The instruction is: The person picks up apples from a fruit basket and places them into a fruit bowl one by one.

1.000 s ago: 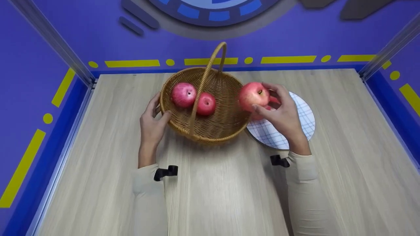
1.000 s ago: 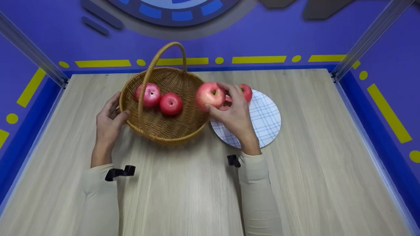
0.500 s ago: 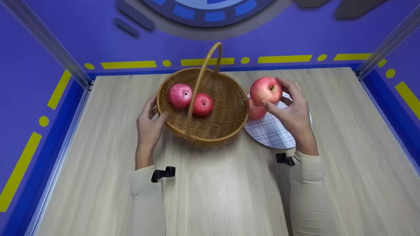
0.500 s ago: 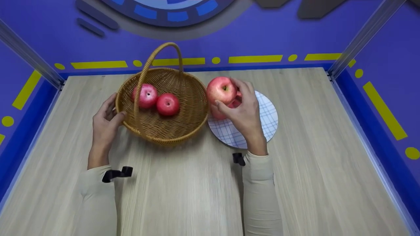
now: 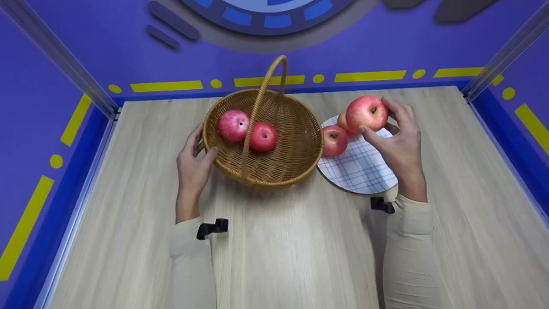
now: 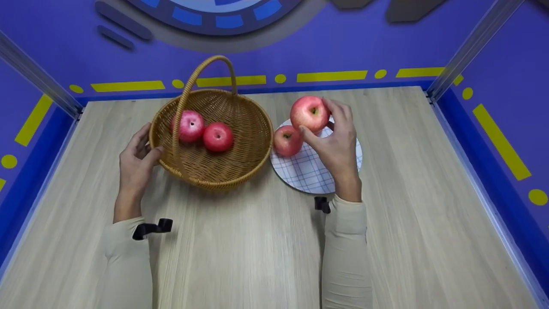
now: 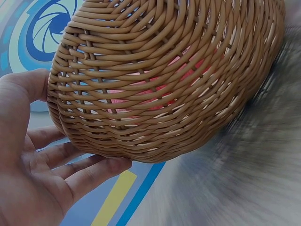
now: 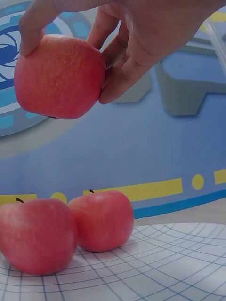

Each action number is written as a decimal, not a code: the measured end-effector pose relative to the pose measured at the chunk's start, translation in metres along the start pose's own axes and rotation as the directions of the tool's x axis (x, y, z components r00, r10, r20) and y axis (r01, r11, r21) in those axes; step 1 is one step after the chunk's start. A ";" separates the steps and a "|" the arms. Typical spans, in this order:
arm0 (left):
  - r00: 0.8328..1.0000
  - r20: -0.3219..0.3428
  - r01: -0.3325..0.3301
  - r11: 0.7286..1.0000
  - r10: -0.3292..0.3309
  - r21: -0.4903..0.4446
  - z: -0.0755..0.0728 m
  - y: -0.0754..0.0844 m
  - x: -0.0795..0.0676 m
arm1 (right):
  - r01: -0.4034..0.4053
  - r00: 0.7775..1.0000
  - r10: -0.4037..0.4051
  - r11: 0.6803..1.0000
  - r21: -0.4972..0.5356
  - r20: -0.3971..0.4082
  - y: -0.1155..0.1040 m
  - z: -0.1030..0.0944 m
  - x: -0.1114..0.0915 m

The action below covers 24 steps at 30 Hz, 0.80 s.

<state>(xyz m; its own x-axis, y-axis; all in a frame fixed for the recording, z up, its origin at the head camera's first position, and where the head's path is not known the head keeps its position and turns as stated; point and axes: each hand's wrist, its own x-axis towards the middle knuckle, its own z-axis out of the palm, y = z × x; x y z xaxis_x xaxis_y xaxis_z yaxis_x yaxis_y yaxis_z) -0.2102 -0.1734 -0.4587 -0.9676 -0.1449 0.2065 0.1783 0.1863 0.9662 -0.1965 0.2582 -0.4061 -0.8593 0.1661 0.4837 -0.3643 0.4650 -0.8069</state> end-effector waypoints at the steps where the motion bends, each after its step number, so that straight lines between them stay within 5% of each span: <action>1: 1.000 0.001 0.001 1.000 -0.001 -0.001 0.000 0.000 0.000 | 0.000 1.000 0.000 1.000 -0.007 -0.004 0.001 -0.001 0.000; 24: 1.000 0.000 0.009 0.999 -0.009 -0.043 0.000 0.000 0.000 | -0.162 0.983 0.148 0.976 -0.143 -0.109 0.033 -0.019 0.003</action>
<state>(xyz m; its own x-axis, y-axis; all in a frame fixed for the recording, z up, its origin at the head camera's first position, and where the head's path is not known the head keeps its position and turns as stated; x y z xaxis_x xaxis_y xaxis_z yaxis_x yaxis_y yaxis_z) -0.2099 -0.1736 -0.4590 -0.9692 -0.1469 0.1976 0.1768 0.1434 0.9737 -0.2040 0.2900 -0.4248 -0.8593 0.3267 0.3934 -0.1647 0.5516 -0.8177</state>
